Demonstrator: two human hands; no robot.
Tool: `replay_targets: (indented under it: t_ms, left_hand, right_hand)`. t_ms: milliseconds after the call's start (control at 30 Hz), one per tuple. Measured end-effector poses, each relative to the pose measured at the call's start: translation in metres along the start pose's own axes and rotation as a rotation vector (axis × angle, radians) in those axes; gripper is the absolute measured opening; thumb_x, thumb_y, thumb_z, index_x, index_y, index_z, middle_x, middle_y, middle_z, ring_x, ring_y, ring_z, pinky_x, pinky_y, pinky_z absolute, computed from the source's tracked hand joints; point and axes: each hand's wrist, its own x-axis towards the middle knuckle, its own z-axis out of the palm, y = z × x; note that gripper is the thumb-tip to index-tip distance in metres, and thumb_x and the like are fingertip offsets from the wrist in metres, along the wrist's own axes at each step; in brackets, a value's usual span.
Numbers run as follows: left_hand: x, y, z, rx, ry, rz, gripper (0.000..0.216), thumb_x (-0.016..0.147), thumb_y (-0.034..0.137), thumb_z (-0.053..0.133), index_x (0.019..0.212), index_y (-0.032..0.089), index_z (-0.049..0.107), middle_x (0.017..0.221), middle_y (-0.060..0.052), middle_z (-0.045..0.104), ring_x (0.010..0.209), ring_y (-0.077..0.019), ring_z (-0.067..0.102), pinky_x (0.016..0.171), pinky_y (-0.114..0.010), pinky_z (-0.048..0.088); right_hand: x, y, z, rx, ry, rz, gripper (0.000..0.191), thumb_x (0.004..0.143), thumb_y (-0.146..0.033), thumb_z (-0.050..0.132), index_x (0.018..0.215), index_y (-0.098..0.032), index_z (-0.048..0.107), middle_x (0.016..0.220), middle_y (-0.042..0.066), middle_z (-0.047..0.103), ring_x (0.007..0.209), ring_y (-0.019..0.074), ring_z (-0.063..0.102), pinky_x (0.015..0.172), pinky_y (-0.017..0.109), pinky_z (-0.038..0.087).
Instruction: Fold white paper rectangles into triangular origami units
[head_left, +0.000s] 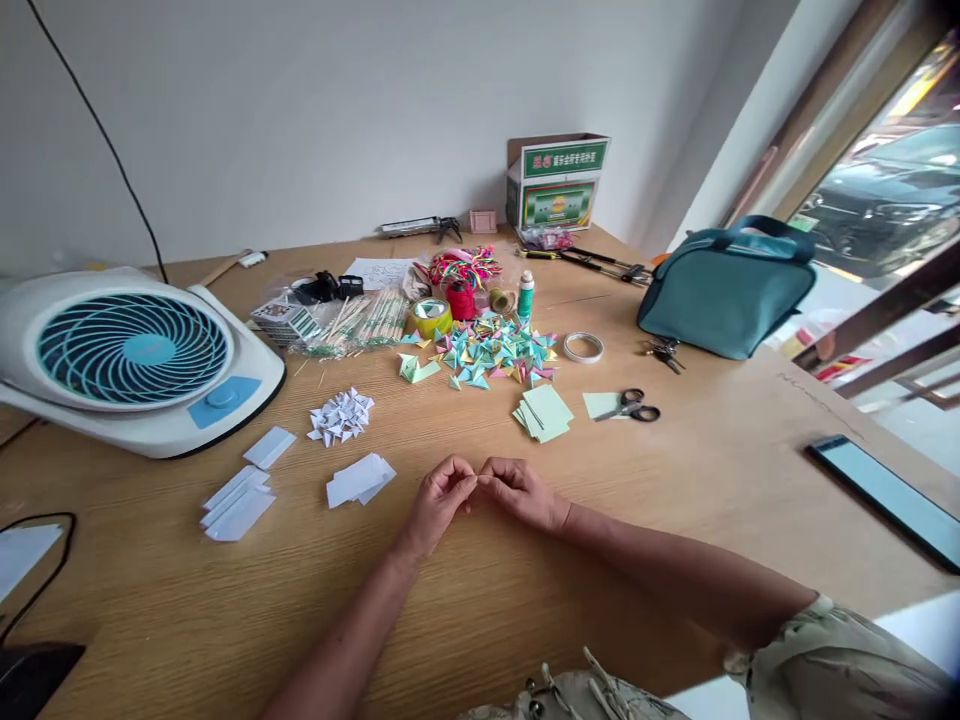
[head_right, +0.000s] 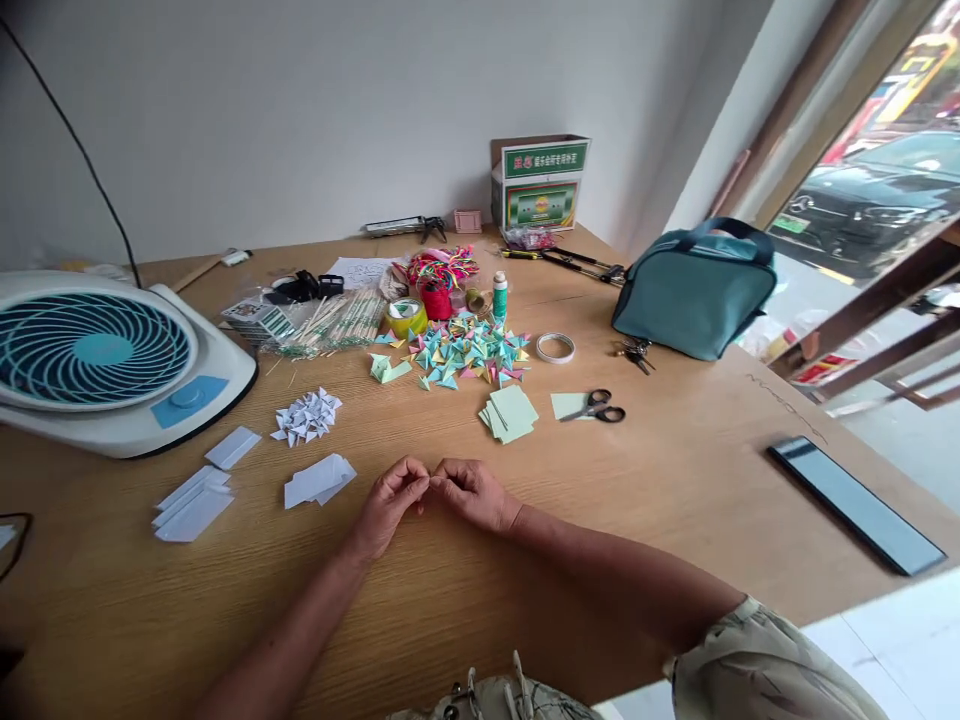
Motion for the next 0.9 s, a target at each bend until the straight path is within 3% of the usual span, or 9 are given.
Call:
replay_targets:
  t_ms: [200,400,500,600,700,767,833,900]
  left_hand:
    - [-0.002,-0.004,0.007,0.004,0.037,0.067,0.027,0.086,0.039,0.058,0.073,0.017,0.050,0.068,0.004,0.043,0.060,-0.0088,0.041,0.058,-0.022,0.036]
    - [-0.002,0.000,0.001,-0.041,0.130,-0.008,0.029,0.082,0.043,0.062,0.073,0.017,0.053,0.069,0.003,0.048,0.057,-0.0086,0.043,0.053,-0.022,0.037]
    - [0.001,0.012,-0.033,0.044,0.308,-0.034,0.029,0.077,0.044,0.067,0.073,0.017,0.057,0.061,0.004,0.050,0.053,-0.0087,0.043,0.052,-0.022,0.037]
    - [0.007,0.025,-0.092,0.299,0.534,-0.009,0.029,0.074,0.045,0.068,0.076,0.017,0.066,0.064,0.002,0.060,0.056,-0.0107,0.049,0.055,-0.023,0.038]
    - [0.017,0.030,-0.155,0.563,0.661,0.032,0.028,0.072,0.043,0.066,0.079,0.017,0.072,0.077,-0.002,0.072,0.072,-0.0181,0.062,0.068,-0.026,0.044]
    - [0.025,0.029,-0.187,0.724,0.693,-0.040,0.025,0.072,0.040,0.064,0.079,0.018,0.074,0.080,-0.004,0.074,0.076,-0.0213,0.065,0.070,-0.028,0.045]
    - [0.031,0.029,-0.204,0.876,0.715,-0.092,0.025,0.075,0.036,0.060,0.082,0.018,0.076,0.087,-0.006,0.075,0.083,-0.0238,0.066,0.073,-0.029,0.045]
    - [0.031,0.035,-0.204,0.949,0.715,-0.037,0.026,0.079,0.033,0.055,0.084,0.018,0.076,0.094,-0.007,0.075,0.087,-0.0235,0.066,0.076,-0.030,0.046]
  right_hand:
    - [0.000,0.006,-0.001,0.006,-0.005,-0.035,0.036,0.092,-0.044,0.048,0.068,-0.017,0.047,0.062,-0.003,0.044,0.058,0.0097,0.038,0.054,0.022,0.032]
    - [-0.003,0.010,0.000,0.011,-0.010,0.000,0.034,0.090,-0.041,0.052,0.066,-0.018,0.045,0.060,-0.004,0.041,0.056,0.0095,0.034,0.052,0.023,0.029]
    - [-0.003,0.011,0.000,0.016,-0.042,0.004,0.029,0.091,-0.040,0.050,0.073,-0.017,0.049,0.064,-0.002,0.044,0.058,0.0103,0.037,0.054,0.023,0.031]
    - [-0.001,0.010,0.003,0.007,-0.046,-0.005,0.023,0.093,-0.036,0.046,0.081,-0.017,0.051,0.069,-0.001,0.048,0.061,0.0113,0.041,0.057,0.023,0.034]
    - [-0.001,0.008,0.005,-0.038,-0.049,-0.003,0.021,0.093,-0.033,0.046,0.079,-0.018,0.051,0.070,0.000,0.050,0.062,0.0118,0.043,0.058,0.023,0.035]
    - [-0.001,0.006,0.006,-0.059,-0.052,0.004,0.019,0.092,-0.031,0.046,0.079,-0.018,0.052,0.071,0.000,0.051,0.063,0.0119,0.044,0.058,0.023,0.035]
    - [-0.001,0.004,0.006,-0.076,-0.045,0.011,0.018,0.092,-0.029,0.046,0.078,-0.018,0.052,0.070,0.001,0.052,0.062,0.0118,0.044,0.058,0.023,0.035]
    - [-0.002,0.002,0.006,-0.092,-0.037,0.019,0.018,0.092,-0.028,0.046,0.078,-0.018,0.051,0.070,0.000,0.052,0.062,0.0116,0.043,0.057,0.023,0.035]
